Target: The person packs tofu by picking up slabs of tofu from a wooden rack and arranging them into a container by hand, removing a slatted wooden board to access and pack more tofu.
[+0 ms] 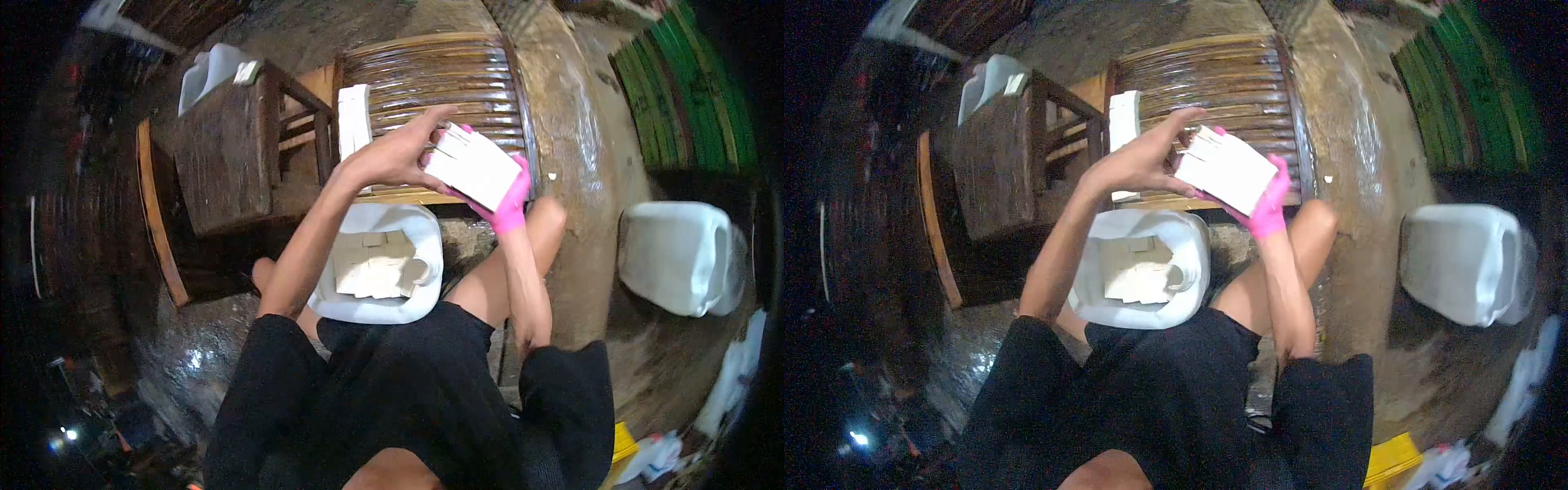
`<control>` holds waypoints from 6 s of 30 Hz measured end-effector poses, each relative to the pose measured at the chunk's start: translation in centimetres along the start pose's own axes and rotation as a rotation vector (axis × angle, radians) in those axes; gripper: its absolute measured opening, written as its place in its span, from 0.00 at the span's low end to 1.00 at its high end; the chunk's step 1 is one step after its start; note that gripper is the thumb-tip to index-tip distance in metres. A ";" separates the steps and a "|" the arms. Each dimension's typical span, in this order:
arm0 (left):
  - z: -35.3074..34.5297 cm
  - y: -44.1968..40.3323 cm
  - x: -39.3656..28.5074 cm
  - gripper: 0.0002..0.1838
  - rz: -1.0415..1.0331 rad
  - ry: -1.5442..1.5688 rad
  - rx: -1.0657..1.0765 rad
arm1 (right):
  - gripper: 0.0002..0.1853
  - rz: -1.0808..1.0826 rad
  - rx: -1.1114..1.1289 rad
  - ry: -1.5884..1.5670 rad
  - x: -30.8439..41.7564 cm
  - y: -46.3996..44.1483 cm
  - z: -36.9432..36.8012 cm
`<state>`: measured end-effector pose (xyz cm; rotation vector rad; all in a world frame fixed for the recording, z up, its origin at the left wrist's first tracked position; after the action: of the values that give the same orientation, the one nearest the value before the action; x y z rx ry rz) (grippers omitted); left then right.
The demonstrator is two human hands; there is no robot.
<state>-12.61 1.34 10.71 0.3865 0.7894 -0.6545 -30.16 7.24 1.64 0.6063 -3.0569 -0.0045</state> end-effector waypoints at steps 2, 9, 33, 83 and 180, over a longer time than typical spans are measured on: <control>3.5 4.1 -1.1 0.51 0.247 0.156 0.038 | 0.49 0.032 -0.039 0.086 -1.8 2.2 -4.0; 1.6 14.8 11.4 0.28 0.285 -0.001 -0.215 | 0.49 -0.323 -0.097 0.062 -11.9 5.9 -7.3; -1.8 18.8 13.4 0.20 0.441 0.094 -0.414 | 0.45 0.018 -1.067 0.643 -16.7 2.9 11.3; -0.4 17.8 11.8 0.11 0.692 -0.174 -0.572 | 0.58 -0.228 0.015 2.529 -8.4 -28.8 7.3; -5.9 29.4 10.3 0.07 0.588 0.384 -1.214 | 0.21 -1.214 -0.033 1.710 -29.0 -3.6 11.1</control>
<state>9.38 22.26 1.49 -0.3898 1.2170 0.5102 -2.23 14.97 -10.20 1.3136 -0.8515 0.2602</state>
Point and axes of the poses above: each hand's wrist, its own y-axis away from the middle knuckle, its own z-axis out of the back of the hand, x = y × z, the point moved 3 cm from there along -y, towards the middle knuckle, and after that the axes turned 7 degrees about z, right-handed, at the moved point
